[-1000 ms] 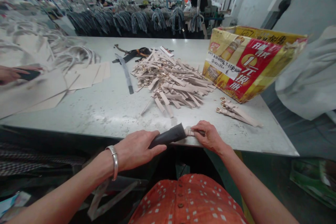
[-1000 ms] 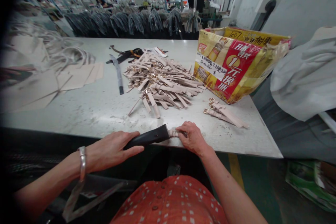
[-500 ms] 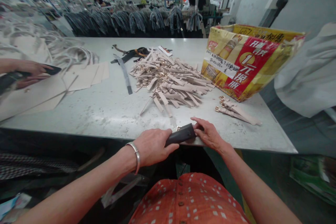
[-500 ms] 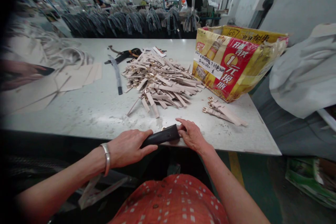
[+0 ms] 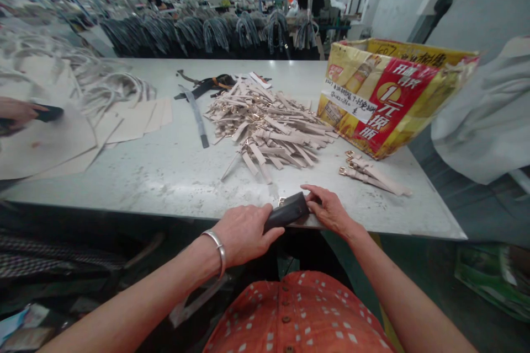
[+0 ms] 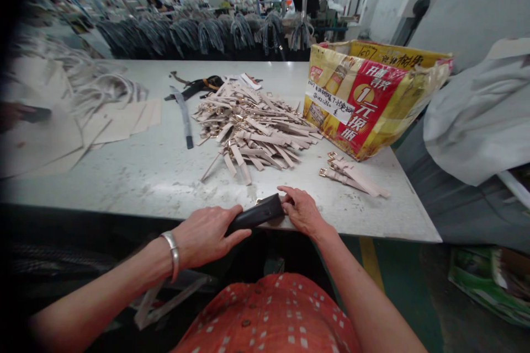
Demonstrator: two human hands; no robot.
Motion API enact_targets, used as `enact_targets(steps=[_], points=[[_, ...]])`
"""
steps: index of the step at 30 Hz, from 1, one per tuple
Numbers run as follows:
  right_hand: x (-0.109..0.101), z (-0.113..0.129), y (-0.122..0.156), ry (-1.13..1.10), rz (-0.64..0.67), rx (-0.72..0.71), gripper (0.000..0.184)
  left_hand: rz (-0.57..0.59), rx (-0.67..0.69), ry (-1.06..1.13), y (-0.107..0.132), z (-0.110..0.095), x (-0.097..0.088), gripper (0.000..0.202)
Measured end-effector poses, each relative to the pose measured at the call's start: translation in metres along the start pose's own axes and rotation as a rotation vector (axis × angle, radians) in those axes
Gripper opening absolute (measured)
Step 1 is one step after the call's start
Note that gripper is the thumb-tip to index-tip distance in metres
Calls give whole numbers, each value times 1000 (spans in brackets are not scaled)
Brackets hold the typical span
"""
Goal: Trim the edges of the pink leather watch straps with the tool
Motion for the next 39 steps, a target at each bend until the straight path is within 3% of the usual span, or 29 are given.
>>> enact_targets(steps=[7,15,21,25,30,34,39], points=[[-1,5,-1,1,-8,-25,43,40,-58,-2,18,20,2,49],[-3,5,-1,-17,-27,-15,40,-24,-52,-3,5,-4,4,46],[1,16,-2,156,53,-37,30,-28,-71,76,9,18,7,44],[4,16,-9,345,122,102,16,-7,-116,170,21,35,11,42],[7,17,-14,486,206,284,20,-31,-158,343,36,47,21,45],[15,34,-9,535,254,213,19,-96,-200,426,44,54,28,49],[18,45,1,559,217,147,21,-116,-221,512,52,52,37,47]])
Point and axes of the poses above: each hand's wrist, its own y-axis away from the middle knuckle, its own x-axis out of the palm, z = x × y, the point moved 9 cm from there along -y, towards the middle knuckle, and after that the axes turned 2 degrees about -y, right-handed, at the moved point
